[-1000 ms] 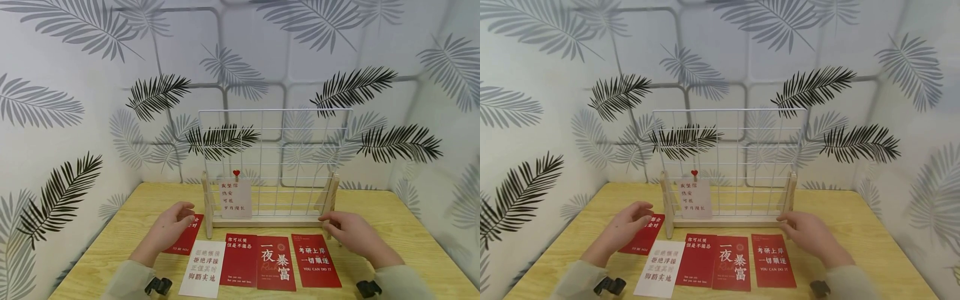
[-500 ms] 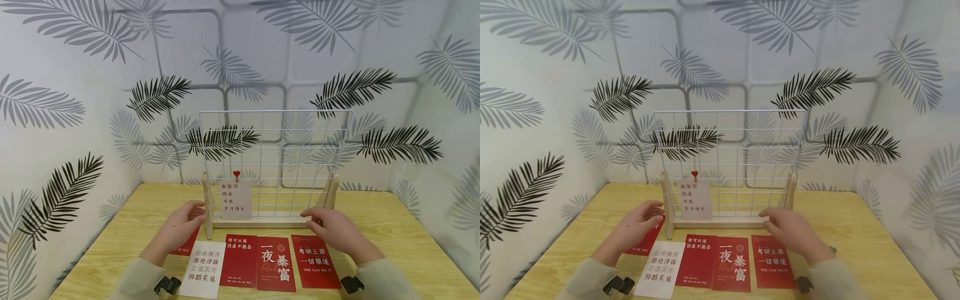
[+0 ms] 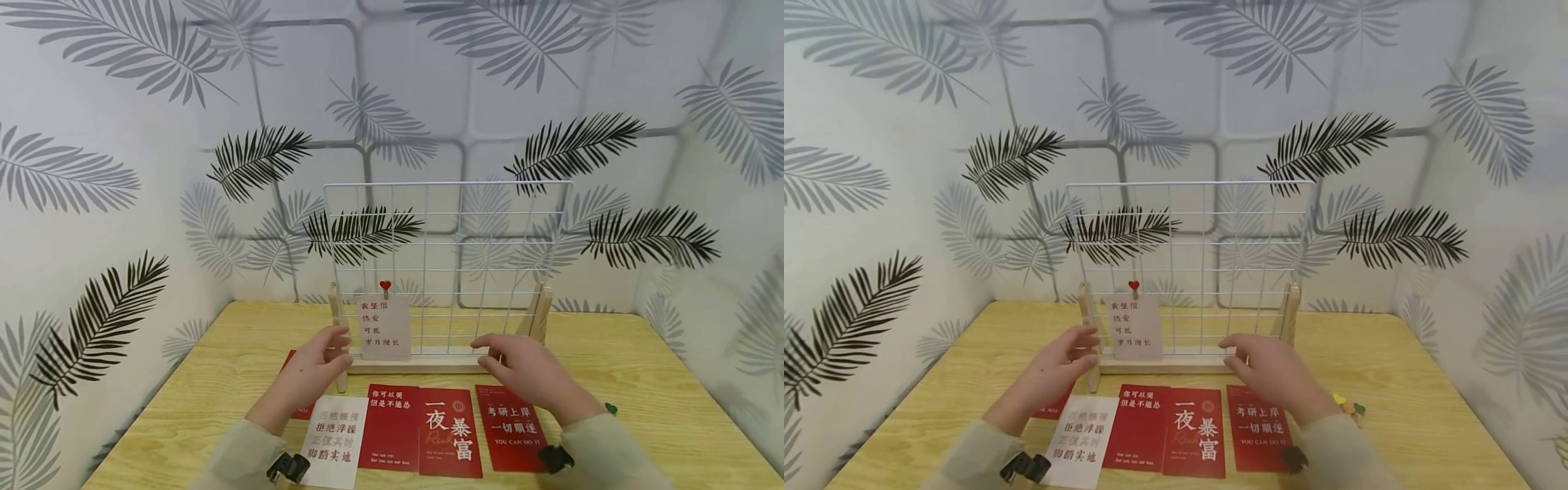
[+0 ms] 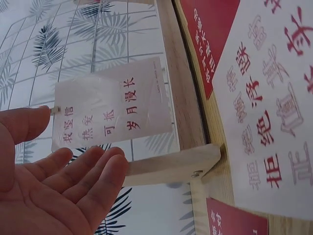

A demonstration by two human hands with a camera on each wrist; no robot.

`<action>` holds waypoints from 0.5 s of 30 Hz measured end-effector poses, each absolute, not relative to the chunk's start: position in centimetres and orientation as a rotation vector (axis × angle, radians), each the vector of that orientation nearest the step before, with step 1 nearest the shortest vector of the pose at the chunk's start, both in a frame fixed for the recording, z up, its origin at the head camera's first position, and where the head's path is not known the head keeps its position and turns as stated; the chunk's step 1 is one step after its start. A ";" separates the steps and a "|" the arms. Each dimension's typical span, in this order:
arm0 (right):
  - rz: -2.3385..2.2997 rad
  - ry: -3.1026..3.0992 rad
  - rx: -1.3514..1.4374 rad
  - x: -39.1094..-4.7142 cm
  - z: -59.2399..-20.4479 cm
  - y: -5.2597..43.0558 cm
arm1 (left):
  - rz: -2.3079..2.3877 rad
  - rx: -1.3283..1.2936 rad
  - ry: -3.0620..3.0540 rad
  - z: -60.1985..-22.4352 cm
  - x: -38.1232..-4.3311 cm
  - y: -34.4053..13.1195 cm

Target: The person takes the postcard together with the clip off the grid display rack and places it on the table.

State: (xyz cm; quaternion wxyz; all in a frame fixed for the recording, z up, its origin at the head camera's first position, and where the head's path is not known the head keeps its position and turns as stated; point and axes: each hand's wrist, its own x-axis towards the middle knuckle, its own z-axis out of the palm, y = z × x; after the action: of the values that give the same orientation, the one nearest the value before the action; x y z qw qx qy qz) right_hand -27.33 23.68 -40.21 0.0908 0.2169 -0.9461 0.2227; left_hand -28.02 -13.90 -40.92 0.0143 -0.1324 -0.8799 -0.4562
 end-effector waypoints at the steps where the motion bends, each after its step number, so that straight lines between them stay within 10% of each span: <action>1: 0.663 -2.809 0.648 -27.3 -40.1 23.5 | -1.431 -0.417 -2.736 -41.0 -28.0 -13.7; 15: 0.602 -2.810 0.685 -28.5 -38.3 20.0 | -1.512 -0.393 -2.740 -41.1 -27.8 -11.5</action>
State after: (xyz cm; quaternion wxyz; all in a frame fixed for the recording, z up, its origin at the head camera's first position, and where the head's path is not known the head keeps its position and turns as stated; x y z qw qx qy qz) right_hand -28.46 20.02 -38.34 0.0934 0.2308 -0.9470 0.2028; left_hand -27.78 -11.52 -41.09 -0.0062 -0.1246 -0.8688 -0.4792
